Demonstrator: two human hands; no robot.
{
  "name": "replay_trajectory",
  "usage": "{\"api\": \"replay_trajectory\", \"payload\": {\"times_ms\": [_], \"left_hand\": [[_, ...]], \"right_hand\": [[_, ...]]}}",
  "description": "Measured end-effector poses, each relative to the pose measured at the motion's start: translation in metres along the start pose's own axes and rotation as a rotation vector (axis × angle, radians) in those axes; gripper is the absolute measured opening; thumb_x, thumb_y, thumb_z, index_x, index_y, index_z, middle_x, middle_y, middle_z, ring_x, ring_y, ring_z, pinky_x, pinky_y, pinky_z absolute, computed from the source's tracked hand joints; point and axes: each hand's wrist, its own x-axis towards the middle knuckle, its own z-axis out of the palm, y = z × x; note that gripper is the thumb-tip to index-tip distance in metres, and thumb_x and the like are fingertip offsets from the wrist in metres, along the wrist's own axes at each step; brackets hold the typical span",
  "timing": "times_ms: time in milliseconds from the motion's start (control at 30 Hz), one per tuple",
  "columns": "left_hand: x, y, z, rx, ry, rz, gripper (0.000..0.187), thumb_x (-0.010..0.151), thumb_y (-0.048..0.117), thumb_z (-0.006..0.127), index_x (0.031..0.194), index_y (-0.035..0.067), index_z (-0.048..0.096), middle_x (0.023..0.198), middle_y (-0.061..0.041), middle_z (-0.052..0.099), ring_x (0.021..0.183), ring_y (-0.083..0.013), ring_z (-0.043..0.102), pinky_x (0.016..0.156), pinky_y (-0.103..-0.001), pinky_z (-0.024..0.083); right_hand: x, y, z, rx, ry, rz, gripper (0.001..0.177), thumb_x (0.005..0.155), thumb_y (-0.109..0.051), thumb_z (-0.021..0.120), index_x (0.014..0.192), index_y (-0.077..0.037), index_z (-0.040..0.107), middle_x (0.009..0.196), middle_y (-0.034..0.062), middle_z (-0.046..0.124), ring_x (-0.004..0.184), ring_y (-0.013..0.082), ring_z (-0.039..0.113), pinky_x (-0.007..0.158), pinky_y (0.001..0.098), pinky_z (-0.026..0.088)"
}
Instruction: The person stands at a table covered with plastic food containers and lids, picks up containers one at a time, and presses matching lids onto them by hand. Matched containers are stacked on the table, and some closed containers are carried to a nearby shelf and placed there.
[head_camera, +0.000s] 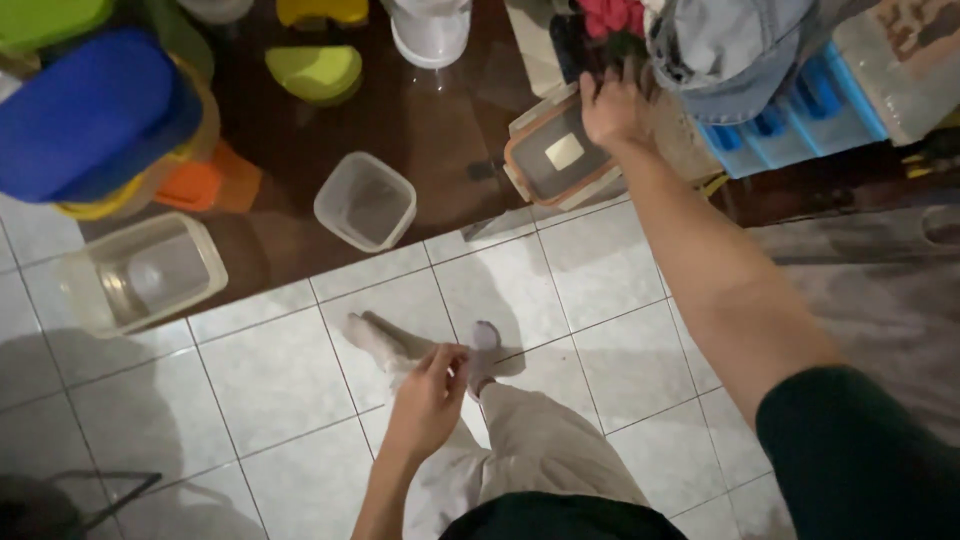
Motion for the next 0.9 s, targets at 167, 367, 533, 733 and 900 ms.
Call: {"api": "replay_trajectory", "payload": {"times_ms": [167,367,533,733,900], "left_hand": [[-0.024,-0.002,-0.004,0.093,0.038,-0.069,0.016,0.093,0.012,0.063,0.108,0.006,0.062,0.097,-0.013,0.071,0.071,-0.0295,0.071,0.062,-0.039,0.055],[-0.029,0.01,-0.005,0.12,0.066,-0.061,0.015,0.094,0.012,0.062,0.108,0.006,0.062,0.099,-0.012,0.071,0.072,-0.0296,0.07,0.063,-0.04,0.055],[-0.03,0.021,-0.006,0.164,0.069,-0.029,0.011,0.094,0.014,0.063,0.103,0.008,0.062,0.097,-0.011,0.07,0.074,-0.0309,0.07,0.065,-0.041,0.055],[-0.042,0.007,-0.019,0.245,0.124,-0.019,0.01,0.095,0.016,0.061,0.1,0.009,0.063,0.094,-0.011,0.069,0.076,-0.0332,0.068,0.066,-0.044,0.054],[-0.045,-0.054,-0.043,0.343,0.168,-0.123,0.012,0.097,0.021,0.06,0.099,0.009,0.063,0.093,-0.011,0.071,0.081,-0.036,0.067,0.069,-0.046,0.053]], "right_hand": [[0.004,-0.016,-0.002,-0.041,-0.047,0.092,0.059,0.11,-0.045,0.038,0.144,0.002,0.051,0.16,0.0206,0.037,0.149,0.0473,0.024,0.122,0.0615,0.016],[-0.051,-0.026,-0.024,-0.063,0.222,-0.224,0.06,0.112,-0.035,0.047,0.147,0.014,0.048,0.157,0.0272,0.042,0.147,0.0479,0.028,0.116,0.0652,0.021],[-0.172,-0.057,-0.089,0.21,0.303,-0.408,0.044,0.108,-0.013,0.057,0.146,0.009,0.053,0.152,0.0274,0.047,0.142,0.0449,0.043,0.118,0.0538,0.036],[-0.282,-0.095,-0.164,1.098,0.305,-0.062,0.021,0.097,0.0,0.07,0.117,0.002,0.064,0.127,0.0068,0.062,0.107,0.0111,0.062,0.081,0.0234,0.053],[-0.306,-0.127,-0.159,1.551,0.058,0.091,0.016,0.099,0.002,0.07,0.114,-0.001,0.067,0.101,0.0008,0.068,0.09,0.0053,0.06,0.081,0.0207,0.048]]}}
